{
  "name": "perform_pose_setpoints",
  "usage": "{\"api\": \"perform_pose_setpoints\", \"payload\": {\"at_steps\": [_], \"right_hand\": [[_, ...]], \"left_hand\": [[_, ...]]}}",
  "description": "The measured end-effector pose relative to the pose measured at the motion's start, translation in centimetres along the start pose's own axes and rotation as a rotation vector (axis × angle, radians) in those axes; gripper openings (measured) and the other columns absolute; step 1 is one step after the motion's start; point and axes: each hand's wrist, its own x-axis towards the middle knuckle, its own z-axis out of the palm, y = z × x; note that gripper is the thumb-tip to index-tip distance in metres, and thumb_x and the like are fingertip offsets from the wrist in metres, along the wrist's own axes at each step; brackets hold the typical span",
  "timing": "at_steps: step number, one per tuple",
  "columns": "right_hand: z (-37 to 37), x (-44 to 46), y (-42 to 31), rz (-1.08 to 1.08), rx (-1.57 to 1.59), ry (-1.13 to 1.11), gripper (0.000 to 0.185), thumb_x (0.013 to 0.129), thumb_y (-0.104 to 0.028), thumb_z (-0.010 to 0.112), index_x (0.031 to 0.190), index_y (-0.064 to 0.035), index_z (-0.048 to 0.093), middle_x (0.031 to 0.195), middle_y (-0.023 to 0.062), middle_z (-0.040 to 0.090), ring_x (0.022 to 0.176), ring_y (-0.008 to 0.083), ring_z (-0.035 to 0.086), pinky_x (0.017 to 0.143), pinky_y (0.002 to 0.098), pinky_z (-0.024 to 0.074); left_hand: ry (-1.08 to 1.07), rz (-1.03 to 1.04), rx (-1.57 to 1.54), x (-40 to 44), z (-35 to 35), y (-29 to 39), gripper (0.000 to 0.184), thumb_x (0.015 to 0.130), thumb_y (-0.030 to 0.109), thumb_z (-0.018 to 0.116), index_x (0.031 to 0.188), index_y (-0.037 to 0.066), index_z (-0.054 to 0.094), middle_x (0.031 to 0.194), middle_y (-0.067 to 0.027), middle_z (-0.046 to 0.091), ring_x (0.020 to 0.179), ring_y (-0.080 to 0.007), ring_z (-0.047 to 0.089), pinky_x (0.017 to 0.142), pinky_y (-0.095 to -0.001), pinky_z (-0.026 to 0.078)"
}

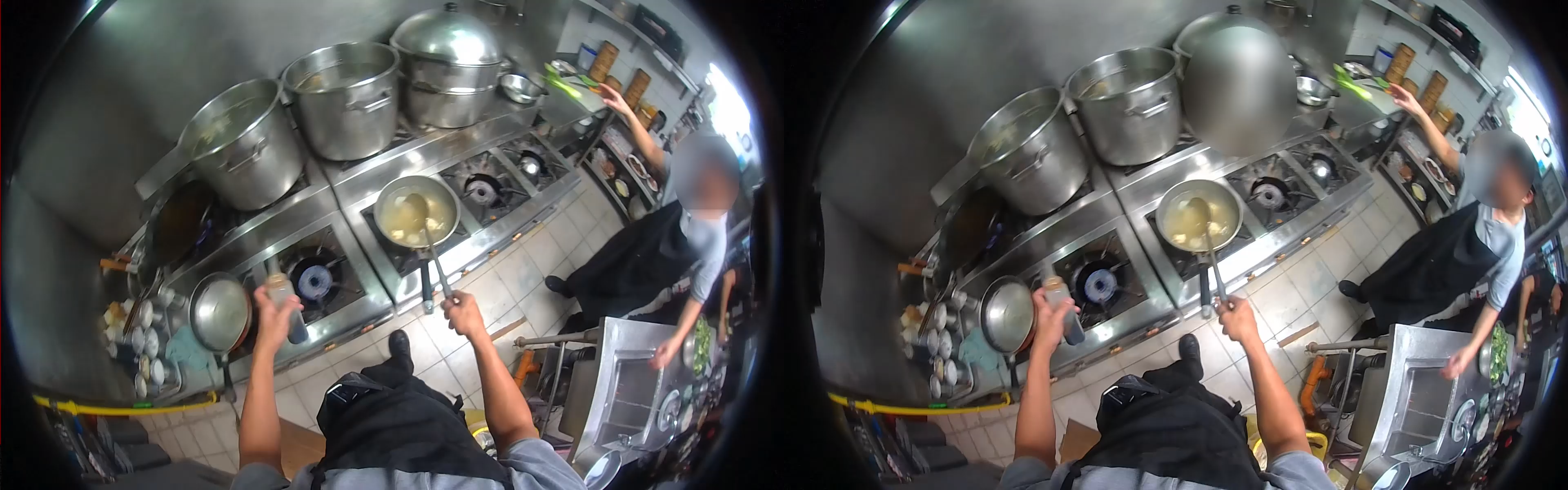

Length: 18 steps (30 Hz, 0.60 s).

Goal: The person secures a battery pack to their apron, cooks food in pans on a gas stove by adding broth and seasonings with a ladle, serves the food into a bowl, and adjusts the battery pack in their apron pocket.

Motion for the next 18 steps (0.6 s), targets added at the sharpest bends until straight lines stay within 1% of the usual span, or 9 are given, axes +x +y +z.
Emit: {"api": "perform_pose_setpoints", "payload": {"at_steps": [1, 3, 4, 5, 7, 11, 15, 17, 18], "right_hand": [[-0.7, 0.6, 1.4, -0.107, -0.196, 0.081, 0.020, 0.089, -0.020, 0.066, 0.094, -0.0003, 0.069, 0.073, 0.0188, 0.069, 0.066, 0.0346, 0.069, 0.063, 0.0447, 0.0548], [-2.7, 1.3, 2.4, -0.302, -0.497, 0.168, 0.025, 0.088, -0.023, 0.067, 0.101, -0.0009, 0.069, 0.075, 0.0229, 0.069, 0.071, 0.0380, 0.070, 0.064, 0.0464, 0.0549], [-4.1, 1.9, 2.1, -0.254, -0.471, 0.129, 0.028, 0.088, -0.025, 0.068, 0.103, -0.0011, 0.069, 0.079, 0.0247, 0.069, 0.078, 0.0419, 0.069, 0.071, 0.0481, 0.0546], [-5.2, 2.0, 1.7, -0.208, -0.436, 0.083, 0.031, 0.087, -0.026, 0.069, 0.105, -0.0012, 0.069, 0.084, 0.0265, 0.070, 0.086, 0.0459, 0.068, 0.078, 0.0498, 0.0544], [-7.3, 2.2, 1.1, -0.183, -0.482, 0.016, 0.034, 0.088, -0.028, 0.068, 0.111, -0.0025, 0.070, 0.085, 0.0250, 0.071, 0.085, 0.0441, 0.069, 0.078, 0.0501, 0.0550], [-10.2, 2.6, 0.9, -0.150, -0.505, -0.046, 0.038, 0.090, -0.030, 0.066, 0.121, -0.0070, 0.068, 0.091, 0.0231, 0.072, 0.092, 0.0430, 0.070, 0.083, 0.0505, 0.0547], [-12.5, 2.8, -0.6, -0.111, -0.532, -0.087, 0.040, 0.093, -0.031, 0.064, 0.126, -0.0090, 0.064, 0.096, 0.0217, 0.073, 0.096, 0.0428, 0.069, 0.086, 0.0515, 0.0540], [-13.8, 3.4, -0.7, -0.148, -0.509, -0.104, 0.030, 0.093, -0.030, 0.061, 0.108, -0.0048, 0.067, 0.095, 0.0222, 0.073, 0.097, 0.0426, 0.069, 0.084, 0.0530, 0.0537], [-14.6, 3.9, -1.1, -0.142, -0.499, -0.121, 0.030, 0.093, -0.029, 0.061, 0.109, -0.0044, 0.067, 0.095, 0.0223, 0.073, 0.097, 0.0430, 0.069, 0.084, 0.0531, 0.0537]], "left_hand": [[-0.125, -0.006, 0.119, 2.3, 2.8, -0.4, 0.055, 0.095, 0.017, 0.068, 0.131, 0.003, 0.029, 0.104, -0.0149, 0.065, 0.091, -0.0230, 0.070, 0.084, -0.0365, 0.055], [-0.285, 0.112, 0.461, 6.6, 6.9, -2.8, 0.061, 0.086, 0.019, 0.073, 0.125, 0.002, 0.029, 0.106, -0.0222, 0.065, 0.098, -0.0341, 0.069, 0.091, -0.0427, 0.052], [-0.340, 0.220, 0.618, 9.2, 9.4, -3.5, 0.064, 0.085, 0.022, 0.074, 0.126, 0.002, 0.029, 0.107, -0.0253, 0.065, 0.102, -0.0391, 0.068, 0.094, -0.0453, 0.051], [-0.434, 0.115, 0.686, 10.0, 12.2, -0.5, 0.067, 0.083, 0.027, 0.076, 0.126, 0.004, 0.030, 0.112, -0.0311, 0.064, 0.110, -0.0464, 0.065, 0.098, -0.0487, 0.049], [-0.528, 0.087, 0.905, 12.9, 17.0, 1.8, 0.064, 0.083, 0.032, 0.077, 0.128, 0.004, 0.041, 0.121, -0.0321, 0.064, 0.115, -0.0501, 0.062, 0.099, -0.0514, 0.049], [-0.654, 0.247, 1.345, 18.3, 23.8, 3.0, 0.050, 0.083, 0.024, 0.075, 0.125, 0.002, 0.059, 0.110, -0.0276, 0.071, 0.108, -0.0460, 0.067, 0.097, -0.0514, 0.050], [-0.696, 0.424, 1.564, 21.2, 27.0, 3.0, 0.040, 0.080, 0.014, 0.067, 0.119, 0.003, 0.067, 0.103, -0.0227, 0.074, 0.103, -0.0390, 0.070, 0.095, -0.0480, 0.052], [-0.705, 0.441, 1.630, 21.8, 28.0, 3.3, 0.034, 0.082, 0.013, 0.066, 0.114, 0.005, 0.069, 0.104, -0.0198, 0.075, 0.103, -0.0353, 0.071, 0.093, -0.0470, 0.053], [-0.720, 0.432, 1.701, 21.8, 28.0, 3.2, 0.028, 0.084, 0.012, 0.065, 0.110, 0.006, 0.071, 0.104, -0.0170, 0.075, 0.104, -0.0317, 0.072, 0.091, -0.0459, 0.053]]}}
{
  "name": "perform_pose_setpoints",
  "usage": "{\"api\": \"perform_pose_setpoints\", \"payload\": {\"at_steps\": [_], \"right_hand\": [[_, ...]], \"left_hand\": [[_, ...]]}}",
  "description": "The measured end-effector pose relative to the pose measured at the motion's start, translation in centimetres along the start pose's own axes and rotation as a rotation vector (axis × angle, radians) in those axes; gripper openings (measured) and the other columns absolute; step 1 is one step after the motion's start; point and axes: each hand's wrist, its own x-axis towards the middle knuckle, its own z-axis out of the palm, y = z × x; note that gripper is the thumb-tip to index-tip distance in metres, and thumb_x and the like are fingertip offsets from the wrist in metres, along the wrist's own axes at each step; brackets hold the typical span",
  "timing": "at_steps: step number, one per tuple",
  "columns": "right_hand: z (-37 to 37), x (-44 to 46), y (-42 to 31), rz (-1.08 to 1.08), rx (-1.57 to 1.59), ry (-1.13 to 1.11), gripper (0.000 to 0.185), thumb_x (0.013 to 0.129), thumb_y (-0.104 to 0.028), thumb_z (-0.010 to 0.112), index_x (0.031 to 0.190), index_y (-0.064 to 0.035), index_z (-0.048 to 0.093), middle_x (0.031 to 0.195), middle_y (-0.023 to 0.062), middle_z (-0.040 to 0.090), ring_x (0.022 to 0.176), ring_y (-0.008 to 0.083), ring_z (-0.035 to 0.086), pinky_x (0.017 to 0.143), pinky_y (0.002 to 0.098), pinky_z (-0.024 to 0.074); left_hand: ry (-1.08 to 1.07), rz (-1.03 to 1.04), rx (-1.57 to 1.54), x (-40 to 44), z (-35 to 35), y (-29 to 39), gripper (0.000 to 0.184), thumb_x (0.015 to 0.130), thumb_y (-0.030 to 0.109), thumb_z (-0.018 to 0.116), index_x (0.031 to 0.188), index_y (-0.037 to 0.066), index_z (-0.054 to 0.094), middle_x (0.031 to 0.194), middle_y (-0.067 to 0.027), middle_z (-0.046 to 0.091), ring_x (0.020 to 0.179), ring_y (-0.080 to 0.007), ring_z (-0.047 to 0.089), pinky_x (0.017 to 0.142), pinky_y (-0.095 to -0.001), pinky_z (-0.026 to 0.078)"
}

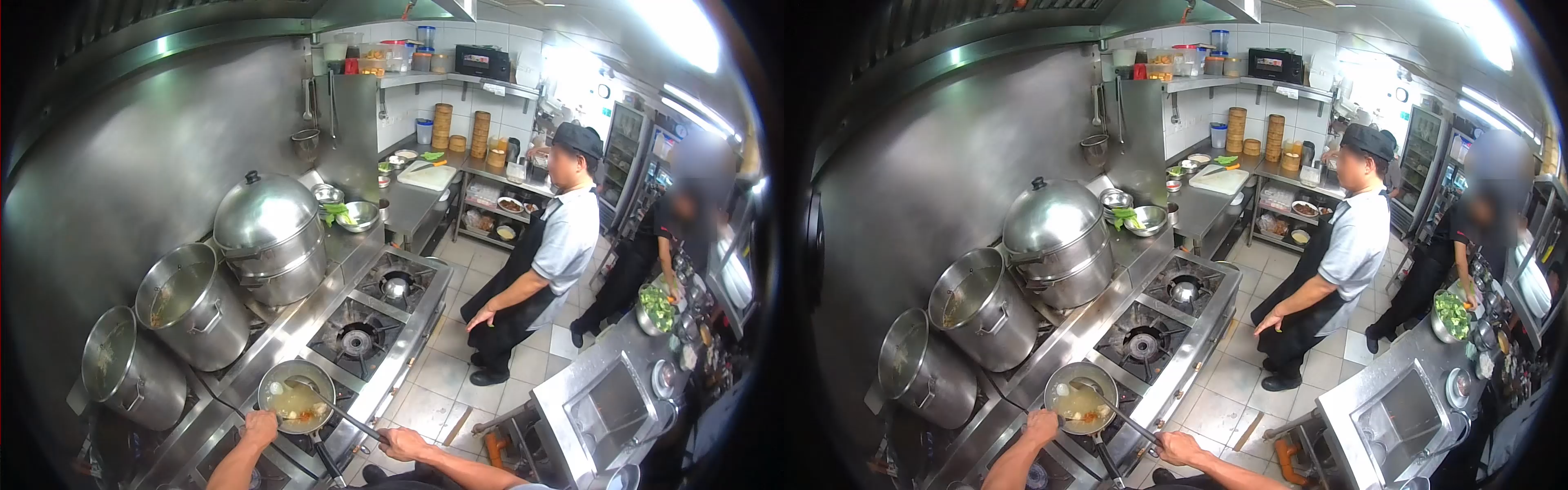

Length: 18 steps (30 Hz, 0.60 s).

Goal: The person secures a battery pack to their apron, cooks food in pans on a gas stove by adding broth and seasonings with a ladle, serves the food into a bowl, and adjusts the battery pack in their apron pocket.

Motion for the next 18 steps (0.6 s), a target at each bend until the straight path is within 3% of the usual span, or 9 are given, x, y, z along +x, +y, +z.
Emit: {"api": "perform_pose_setpoints", "payload": {"at_steps": [3, 18], "right_hand": [[-1.2, 1.4, 1.3, -0.013, -0.005, -0.067, 0.031, 0.093, -0.029, 0.060, 0.112, -0.0051, 0.065, 0.095, 0.0220, 0.072, 0.097, 0.0436, 0.068, 0.085, 0.0529, 0.0534], [-2.2, 5.8, 7.3, -0.169, 0.084, -0.105, 0.033, 0.093, -0.029, 0.060, 0.107, -0.0001, 0.066, 0.098, 0.0260, 0.072, 0.098, 0.0458, 0.069, 0.085, 0.0529, 0.0539]], "left_hand": [[0.093, -0.006, 0.063, -0.5, 1.1, -0.1, 0.025, 0.085, 0.014, 0.064, 0.107, 0.008, 0.072, 0.102, -0.0136, 0.076, 0.100, -0.0294, 0.073, 0.087, -0.0438, 0.055], [-0.021, -0.290, -0.017, -3.5, -1.3, 5.7, 0.029, 0.088, 0.015, 0.061, 0.114, 0.008, 0.071, 0.110, -0.0160, 0.074, 0.108, -0.0322, 0.070, 0.096, -0.0441, 0.051]]}}
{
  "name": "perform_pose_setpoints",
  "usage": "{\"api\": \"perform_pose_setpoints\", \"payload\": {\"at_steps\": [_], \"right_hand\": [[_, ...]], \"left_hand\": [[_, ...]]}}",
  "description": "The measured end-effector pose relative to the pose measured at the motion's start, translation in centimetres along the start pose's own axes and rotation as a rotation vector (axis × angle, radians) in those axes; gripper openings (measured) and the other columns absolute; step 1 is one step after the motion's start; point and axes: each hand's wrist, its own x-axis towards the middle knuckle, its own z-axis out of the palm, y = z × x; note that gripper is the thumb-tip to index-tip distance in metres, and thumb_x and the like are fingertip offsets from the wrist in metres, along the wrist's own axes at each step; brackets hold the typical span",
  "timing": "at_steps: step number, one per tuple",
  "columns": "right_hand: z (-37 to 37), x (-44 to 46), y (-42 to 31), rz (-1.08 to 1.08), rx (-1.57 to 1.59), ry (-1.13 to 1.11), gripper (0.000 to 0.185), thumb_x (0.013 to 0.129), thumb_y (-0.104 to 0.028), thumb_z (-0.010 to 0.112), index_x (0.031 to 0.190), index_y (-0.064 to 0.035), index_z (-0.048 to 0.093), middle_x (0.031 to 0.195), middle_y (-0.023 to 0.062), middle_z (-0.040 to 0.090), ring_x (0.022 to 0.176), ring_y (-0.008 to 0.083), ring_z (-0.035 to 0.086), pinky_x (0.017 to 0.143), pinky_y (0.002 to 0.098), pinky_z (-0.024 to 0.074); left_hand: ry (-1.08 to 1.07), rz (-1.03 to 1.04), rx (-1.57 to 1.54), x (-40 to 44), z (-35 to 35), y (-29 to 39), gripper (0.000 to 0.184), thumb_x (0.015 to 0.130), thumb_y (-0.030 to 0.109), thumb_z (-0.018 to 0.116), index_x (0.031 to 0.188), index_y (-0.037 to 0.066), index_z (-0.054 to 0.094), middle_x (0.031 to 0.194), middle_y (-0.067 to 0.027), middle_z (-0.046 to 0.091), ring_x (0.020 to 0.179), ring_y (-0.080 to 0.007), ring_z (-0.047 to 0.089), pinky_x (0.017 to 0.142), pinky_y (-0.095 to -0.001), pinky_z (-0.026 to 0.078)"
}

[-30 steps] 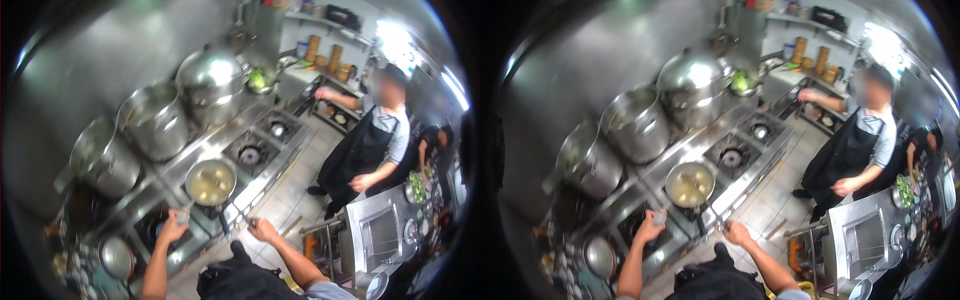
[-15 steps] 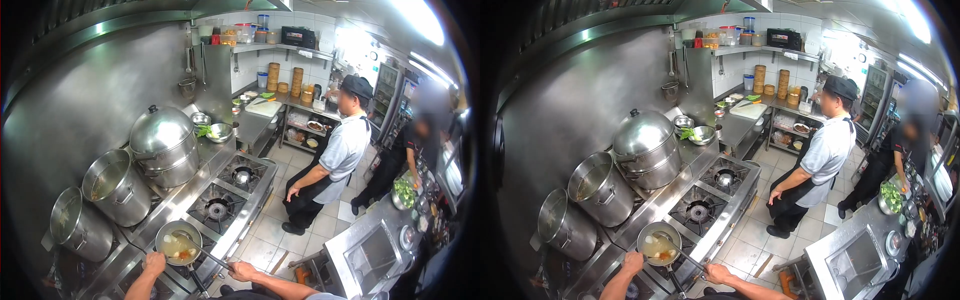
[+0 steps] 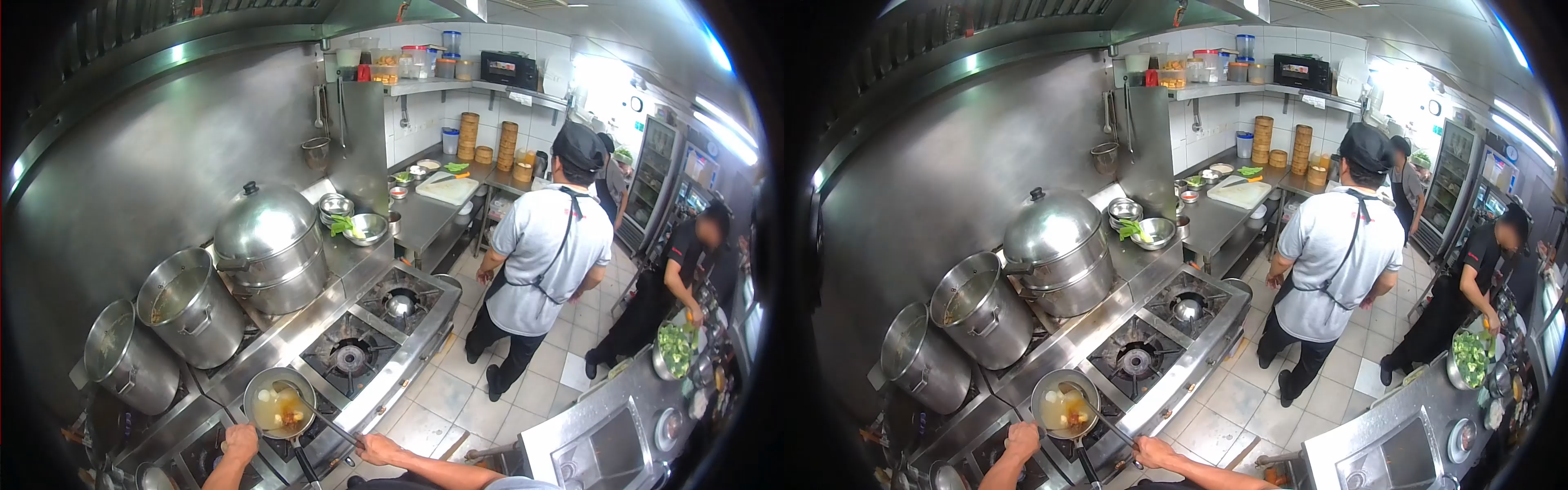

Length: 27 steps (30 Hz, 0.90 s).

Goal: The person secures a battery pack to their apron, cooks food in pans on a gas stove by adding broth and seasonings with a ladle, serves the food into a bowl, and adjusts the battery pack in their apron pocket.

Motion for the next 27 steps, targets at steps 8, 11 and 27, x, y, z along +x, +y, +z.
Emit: {"api": "perform_pose_setpoints", "payload": {"at_steps": [8, 11, 27], "right_hand": [[-0.7, 0.2, -0.3, 0.033, -0.028, 0.044, 0.035, 0.088, -0.032, 0.064, 0.106, -0.0031, 0.072, 0.098, 0.0283, 0.071, 0.093, 0.0441, 0.069, 0.083, 0.0511, 0.0541], [1.1, 1.7, 3.0, -0.041, -0.019, 0.029, 0.028, 0.086, -0.024, 0.065, 0.103, -0.0041, 0.074, 0.097, 0.0252, 0.072, 0.091, 0.0416, 0.071, 0.081, 0.0485, 0.0549], [-3.0, -0.8, -2.0, 0.034, 0.051, 0.008, 0.036, 0.089, -0.021, 0.066, 0.113, 0.0068, 0.067, 0.081, 0.0216, 0.072, 0.076, 0.0346, 0.072, 0.073, 0.0443, 0.0550]], "left_hand": [[0.352, 0.097, 0.003, 1.0, 2.2, 0.6, 0.016, 0.086, 0.013, 0.058, 0.090, 0.009, 0.073, 0.093, -0.0169, 0.072, 0.090, -0.0334, 0.072, 0.080, -0.0493, 0.055], [0.491, 0.116, -0.025, -0.6, 1.5, -0.4, 0.017, 0.089, 0.013, 0.055, 0.100, 0.008, 0.068, 0.094, -0.0154, 0.071, 0.089, -0.0340, 0.070, 0.079, -0.0507, 0.052], [0.306, -0.147, -0.227, -4.1, -1.4, -0.8, 0.022, 0.083, 0.006, 0.062, 0.104, 0.002, 0.069, 0.090, -0.0190, 0.075, 0.092, -0.0383, 0.073, 0.083, -0.0462, 0.057]]}}
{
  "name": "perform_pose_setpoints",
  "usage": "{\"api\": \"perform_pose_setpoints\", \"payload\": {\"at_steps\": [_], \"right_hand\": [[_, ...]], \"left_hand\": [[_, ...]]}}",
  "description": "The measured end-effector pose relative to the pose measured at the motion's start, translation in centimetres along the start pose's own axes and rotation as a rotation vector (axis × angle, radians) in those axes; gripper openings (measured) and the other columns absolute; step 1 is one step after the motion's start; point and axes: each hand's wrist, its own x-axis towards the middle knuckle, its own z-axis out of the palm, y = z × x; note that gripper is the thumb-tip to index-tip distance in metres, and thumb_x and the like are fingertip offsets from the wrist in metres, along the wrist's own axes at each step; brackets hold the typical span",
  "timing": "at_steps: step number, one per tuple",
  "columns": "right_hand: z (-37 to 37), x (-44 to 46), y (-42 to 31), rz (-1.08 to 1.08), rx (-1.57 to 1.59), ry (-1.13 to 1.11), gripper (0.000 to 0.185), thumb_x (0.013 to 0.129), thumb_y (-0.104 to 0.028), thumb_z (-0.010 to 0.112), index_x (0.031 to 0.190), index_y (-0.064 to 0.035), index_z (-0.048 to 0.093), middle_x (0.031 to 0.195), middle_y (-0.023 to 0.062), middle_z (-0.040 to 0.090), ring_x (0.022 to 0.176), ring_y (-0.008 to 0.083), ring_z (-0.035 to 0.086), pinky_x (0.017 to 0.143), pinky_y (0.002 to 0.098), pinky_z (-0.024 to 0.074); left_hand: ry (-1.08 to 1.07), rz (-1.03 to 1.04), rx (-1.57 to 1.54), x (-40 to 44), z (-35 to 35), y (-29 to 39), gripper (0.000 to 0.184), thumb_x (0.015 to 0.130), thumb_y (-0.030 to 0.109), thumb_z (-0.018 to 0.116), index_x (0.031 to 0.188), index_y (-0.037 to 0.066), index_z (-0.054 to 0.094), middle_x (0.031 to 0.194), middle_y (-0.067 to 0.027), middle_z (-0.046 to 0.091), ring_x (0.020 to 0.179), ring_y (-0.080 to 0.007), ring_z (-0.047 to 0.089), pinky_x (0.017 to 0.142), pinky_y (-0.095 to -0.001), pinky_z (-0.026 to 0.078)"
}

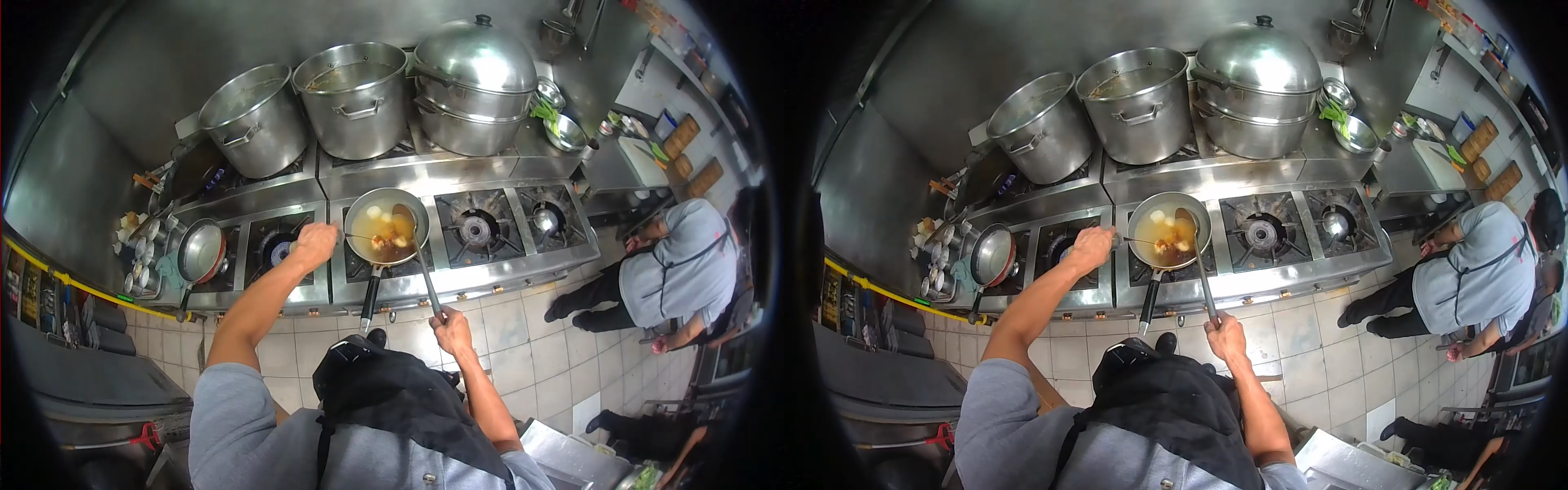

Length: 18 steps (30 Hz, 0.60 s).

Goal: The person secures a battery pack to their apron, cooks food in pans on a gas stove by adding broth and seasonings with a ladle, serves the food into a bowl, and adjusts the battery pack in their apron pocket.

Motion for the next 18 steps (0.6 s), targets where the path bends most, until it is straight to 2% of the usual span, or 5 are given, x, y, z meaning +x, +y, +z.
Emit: {"api": "perform_pose_setpoints", "payload": {"at_steps": [5, 10, 12, 16, 18], "right_hand": [[-1.5, 1.5, 1.0, -0.097, -0.179, 0.095, 0.029, 0.090, -0.020, 0.065, 0.107, 0.0037, 0.067, 0.085, 0.0236, 0.072, 0.085, 0.0420, 0.071, 0.078, 0.0486, 0.0545], [-1.2, 3.5, 2.6, -0.176, -0.243, 0.058, 0.022, 0.091, -0.019, 0.060, 0.102, 0.0002, 0.063, 0.086, 0.0267, 0.071, 0.087, 0.0495, 0.067, 0.080, 0.0572, 0.0532], [1.2, 2.6, 3.6, -0.259, -0.238, 0.111, 0.022, 0.092, -0.019, 0.062, 0.100, 0.0009, 0.063, 0.080, 0.0238, 0.071, 0.073, 0.0423, 0.071, 0.068, 0.0522, 0.0562], [5.2, -0.9, -0.3, 0.244, 0.672, -0.166, 0.014, 0.097, -0.014, 0.062, 0.100, -0.0012, 0.064, 0.066, 0.0036, 0.059, 0.043, 0.0114, 0.051, 0.038, 0.0304, 0.0362], [5.6, -1.6, -2.9, 0.274, 0.834, -0.193, 0.012, 0.098, -0.011, 0.059, 0.103, -0.0011, 0.062, 0.065, 0.0017, 0.056, 0.044, 0.0107, 0.049, 0.040, 0.0277, 0.0353]], "left_hand": [[-0.113, -0.442, -0.531, -2.9, 3.3, 1.7, 0.061, 0.088, 0.033, 0.076, 0.137, 0.011, 0.049, 0.122, -0.0241, 0.068, 0.116, -0.0428, 0.064, 0.099, -0.0493, 0.050], [0.092, -0.499, -0.925, -4.3, 7.9, 4.8, 0.064, 0.090, 0.030, 0.078, 0.139, 0.011, 0.041, 0.125, -0.0205, 0.066, 0.117, -0.0393, 0.064, 0.099, -0.0468, 0.049], [0.306, -0.467, -1.013, -4.3, 7.7, 6.3, 0.063, 0.089, 0.022, 0.079, 0.137, 0.010, 0.040, 0.119, -0.0186, 0.065, 0.113, -0.0374, 0.064, 0.097, -0.0464, 0.049], [0.549, -0.385, -1.286, -4.0, 10.3, 6.0, 0.066, 0.089, 0.012, 0.079, 0.136, 0.005, 0.033, 0.121, -0.0165, 0.059, 0.113, -0.0266, 0.063, 0.095, -0.0390, 0.051], [0.623, -0.363, -1.392, -5.3, 9.1, 5.8, 0.066, 0.089, 0.008, 0.078, 0.136, 0.004, 0.031, 0.123, -0.0161, 0.056, 0.114, -0.0245, 0.062, 0.095, -0.0371, 0.051]]}}
